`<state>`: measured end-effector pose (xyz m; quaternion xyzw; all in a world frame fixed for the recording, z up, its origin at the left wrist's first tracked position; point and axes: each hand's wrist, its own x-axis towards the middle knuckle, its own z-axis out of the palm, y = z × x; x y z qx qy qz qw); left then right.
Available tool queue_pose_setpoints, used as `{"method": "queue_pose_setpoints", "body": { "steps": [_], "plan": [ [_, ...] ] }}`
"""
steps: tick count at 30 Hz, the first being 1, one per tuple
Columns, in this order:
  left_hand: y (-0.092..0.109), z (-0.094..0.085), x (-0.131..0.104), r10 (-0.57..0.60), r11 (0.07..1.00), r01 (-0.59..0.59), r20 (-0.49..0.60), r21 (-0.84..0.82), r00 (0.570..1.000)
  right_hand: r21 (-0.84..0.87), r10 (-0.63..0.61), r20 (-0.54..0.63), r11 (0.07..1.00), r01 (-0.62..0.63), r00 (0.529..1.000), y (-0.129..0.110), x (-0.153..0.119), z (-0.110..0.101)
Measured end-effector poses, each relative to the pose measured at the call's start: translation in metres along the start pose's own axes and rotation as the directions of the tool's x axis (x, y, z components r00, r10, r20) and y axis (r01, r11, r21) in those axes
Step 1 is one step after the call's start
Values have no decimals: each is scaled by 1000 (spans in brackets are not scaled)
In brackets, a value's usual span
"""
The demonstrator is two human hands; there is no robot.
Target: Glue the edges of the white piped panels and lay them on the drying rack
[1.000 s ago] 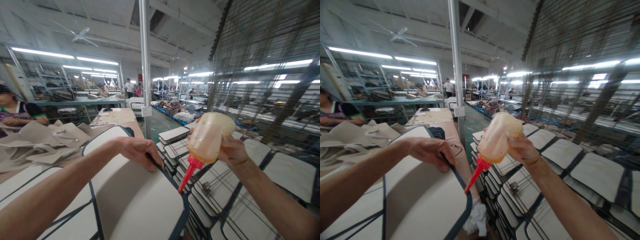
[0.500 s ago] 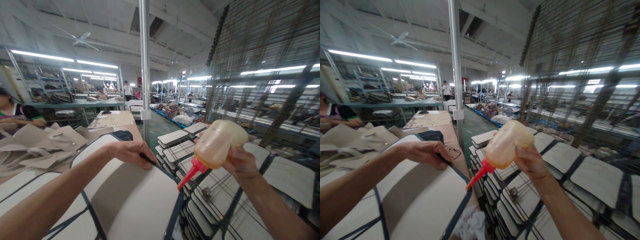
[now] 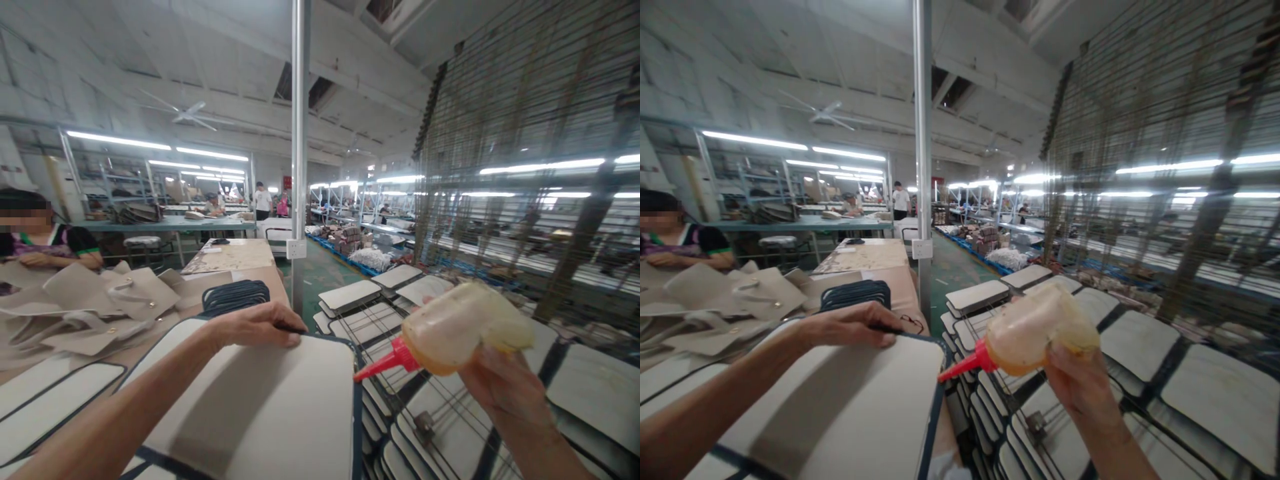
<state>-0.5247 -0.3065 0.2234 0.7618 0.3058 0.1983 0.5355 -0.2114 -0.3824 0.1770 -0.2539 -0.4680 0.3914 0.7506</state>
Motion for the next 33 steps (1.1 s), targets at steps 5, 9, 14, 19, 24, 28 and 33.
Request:
{"method": "queue_pose_setpoints", "body": {
  "steps": [5,9,14,19,24,28,33],
  "plan": [
    [-2,-6,-8,-39,993,37,14,112,999,45,29,-12,999,-28,1000,7,-3,3],
    [-12,-8,-16,-90,995,90,-7,31,996,65,58,4,996,-58,998,12,-4,11],
    [-21,-11,-29,-112,988,108,-28,-108,993,68,150,0,986,-150,989,16,-7,26],
    [-27,-15,-42,-224,969,207,-120,-136,967,92,181,29,979,-183,983,23,-7,36],
    [-36,-21,-51,-257,957,225,-179,-181,950,116,189,69,974,-196,980,31,-6,42],
    [-45,-26,-57,-282,947,239,-199,-213,939,116,200,67,971,-207,977,36,-6,45],
    [-55,-32,-64,-292,938,230,-230,-261,929,122,216,75,967,-224,974,41,-8,47]
  ]
}}
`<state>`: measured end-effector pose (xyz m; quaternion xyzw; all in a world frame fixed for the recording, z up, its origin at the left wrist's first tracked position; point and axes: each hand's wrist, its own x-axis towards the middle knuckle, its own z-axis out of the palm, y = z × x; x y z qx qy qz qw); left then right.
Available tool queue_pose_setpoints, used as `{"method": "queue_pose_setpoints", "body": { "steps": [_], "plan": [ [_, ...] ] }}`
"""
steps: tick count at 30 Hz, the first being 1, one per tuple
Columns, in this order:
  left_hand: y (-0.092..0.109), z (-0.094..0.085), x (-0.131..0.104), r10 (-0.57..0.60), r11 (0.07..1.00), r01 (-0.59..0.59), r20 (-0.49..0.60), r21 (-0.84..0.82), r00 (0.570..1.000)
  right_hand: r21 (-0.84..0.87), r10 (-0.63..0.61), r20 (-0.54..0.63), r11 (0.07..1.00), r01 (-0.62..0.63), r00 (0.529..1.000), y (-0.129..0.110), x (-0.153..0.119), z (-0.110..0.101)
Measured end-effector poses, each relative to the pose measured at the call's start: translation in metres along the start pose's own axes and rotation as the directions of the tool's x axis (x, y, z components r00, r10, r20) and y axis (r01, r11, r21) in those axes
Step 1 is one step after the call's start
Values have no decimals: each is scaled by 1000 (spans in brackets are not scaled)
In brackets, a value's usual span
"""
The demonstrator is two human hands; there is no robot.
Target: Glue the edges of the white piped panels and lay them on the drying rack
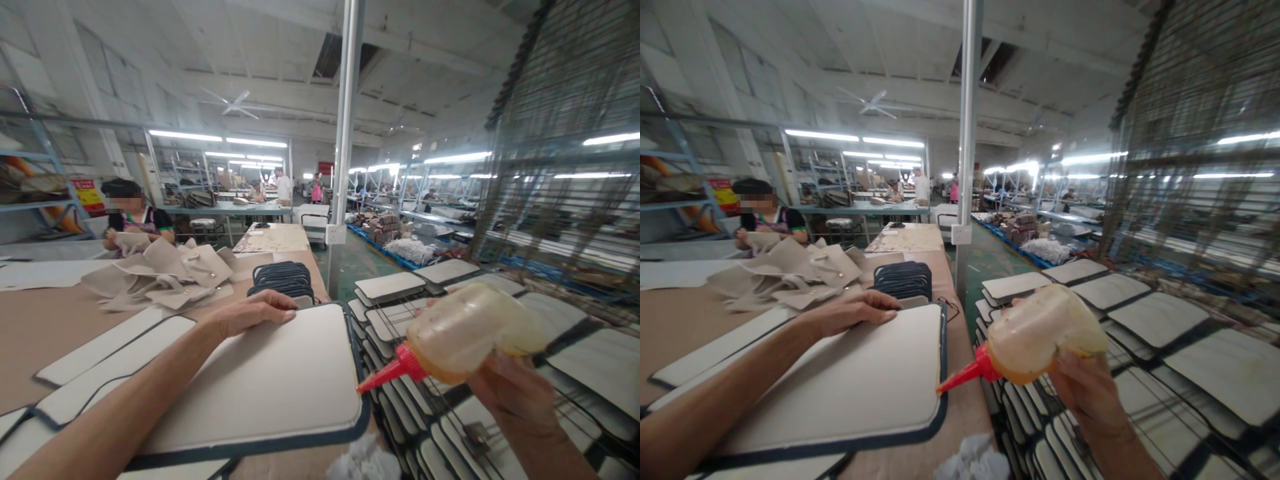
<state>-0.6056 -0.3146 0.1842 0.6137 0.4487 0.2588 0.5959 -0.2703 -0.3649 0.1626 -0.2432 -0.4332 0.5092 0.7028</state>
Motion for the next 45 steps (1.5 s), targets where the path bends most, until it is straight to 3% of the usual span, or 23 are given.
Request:
{"method": "queue_pose_setpoints", "body": {
  "steps": [7,17,26,34,45],
  "plan": [
    [-8,-7,-4,-31,997,27,-62,-72,998,-30,56,34,998,-55,998,6,1,-1],
    [-17,-6,0,-16,978,-17,-160,-206,987,-80,-107,-123,992,98,987,13,-8,-4],
    [-27,13,12,-5,921,-101,-271,-377,963,-149,-238,-254,967,205,938,37,-11,-35],
    [-40,27,26,21,876,-176,-330,-448,944,-54,-326,-392,942,332,860,33,1,-13],
    [-39,35,32,28,865,-191,-336,-463,941,-49,-279,-378,958,282,883,31,7,-5]
  ]
}}
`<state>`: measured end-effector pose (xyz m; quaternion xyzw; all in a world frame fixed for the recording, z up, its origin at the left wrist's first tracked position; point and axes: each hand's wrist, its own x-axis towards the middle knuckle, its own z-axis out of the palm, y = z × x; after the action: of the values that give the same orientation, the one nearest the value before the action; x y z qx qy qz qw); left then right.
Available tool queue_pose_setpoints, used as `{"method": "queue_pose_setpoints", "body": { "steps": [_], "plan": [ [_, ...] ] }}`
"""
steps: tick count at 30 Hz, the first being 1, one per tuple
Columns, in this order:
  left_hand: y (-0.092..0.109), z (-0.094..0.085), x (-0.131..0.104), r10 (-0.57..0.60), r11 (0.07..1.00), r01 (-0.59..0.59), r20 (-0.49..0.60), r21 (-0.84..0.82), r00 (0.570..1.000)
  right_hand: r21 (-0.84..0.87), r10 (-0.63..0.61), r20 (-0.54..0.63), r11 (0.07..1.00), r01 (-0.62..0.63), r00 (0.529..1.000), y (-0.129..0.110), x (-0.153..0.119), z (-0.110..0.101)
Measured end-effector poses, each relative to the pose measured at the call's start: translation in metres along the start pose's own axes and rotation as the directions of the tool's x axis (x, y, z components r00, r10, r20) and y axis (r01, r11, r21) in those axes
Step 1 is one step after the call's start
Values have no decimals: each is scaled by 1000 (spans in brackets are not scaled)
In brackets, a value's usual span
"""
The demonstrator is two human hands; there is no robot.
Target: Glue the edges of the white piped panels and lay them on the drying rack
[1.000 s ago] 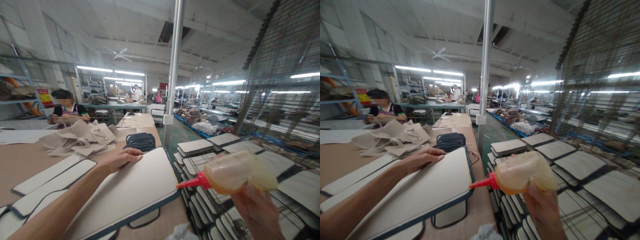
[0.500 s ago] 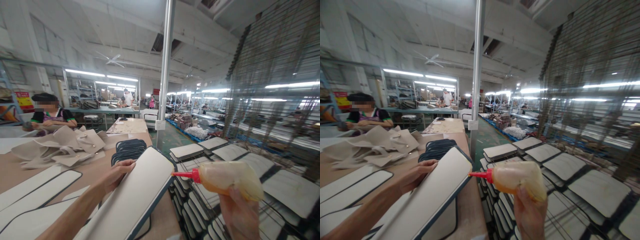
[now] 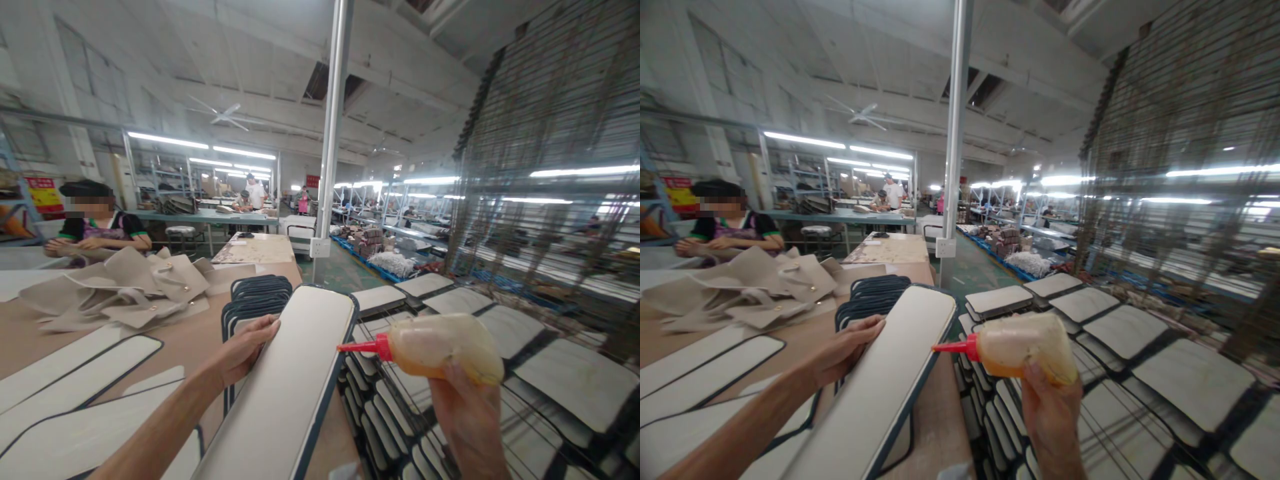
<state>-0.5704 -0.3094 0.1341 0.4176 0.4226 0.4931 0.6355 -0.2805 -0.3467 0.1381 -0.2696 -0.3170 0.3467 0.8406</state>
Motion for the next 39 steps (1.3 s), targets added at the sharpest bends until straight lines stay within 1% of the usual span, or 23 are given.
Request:
{"method": "queue_pose_setpoints", "body": {
  "steps": [5,9,14,19,28,30,34,39],
  "plan": [
    [-2,-5,2,14,999,-15,15,36,1000,-1,20,40,1000,-20,999,4,2,0],
    [-4,-11,3,6,998,-7,17,58,1000,5,69,59,998,-69,996,6,0,-1],
    [-6,-15,6,-5,1000,5,-17,10,1000,-28,121,63,992,-120,991,10,-8,-5],
    [-8,-16,11,-21,999,21,14,-32,1000,-65,168,63,984,-164,984,12,-17,-7],
    [-5,-10,27,-37,999,36,-35,-34,999,-100,209,14,973,-207,978,-1,-27,-7],
    [-3,-7,32,-40,999,39,-30,-30,999,-111,209,10,972,-207,978,-3,-28,-7],
    [3,2,41,-47,999,47,-6,-13,999,-145,179,42,975,-171,983,-6,-29,-12],
    [9,12,52,-53,999,53,20,-9,998,-116,170,42,980,-164,985,-12,-32,-20]
  ]
}}
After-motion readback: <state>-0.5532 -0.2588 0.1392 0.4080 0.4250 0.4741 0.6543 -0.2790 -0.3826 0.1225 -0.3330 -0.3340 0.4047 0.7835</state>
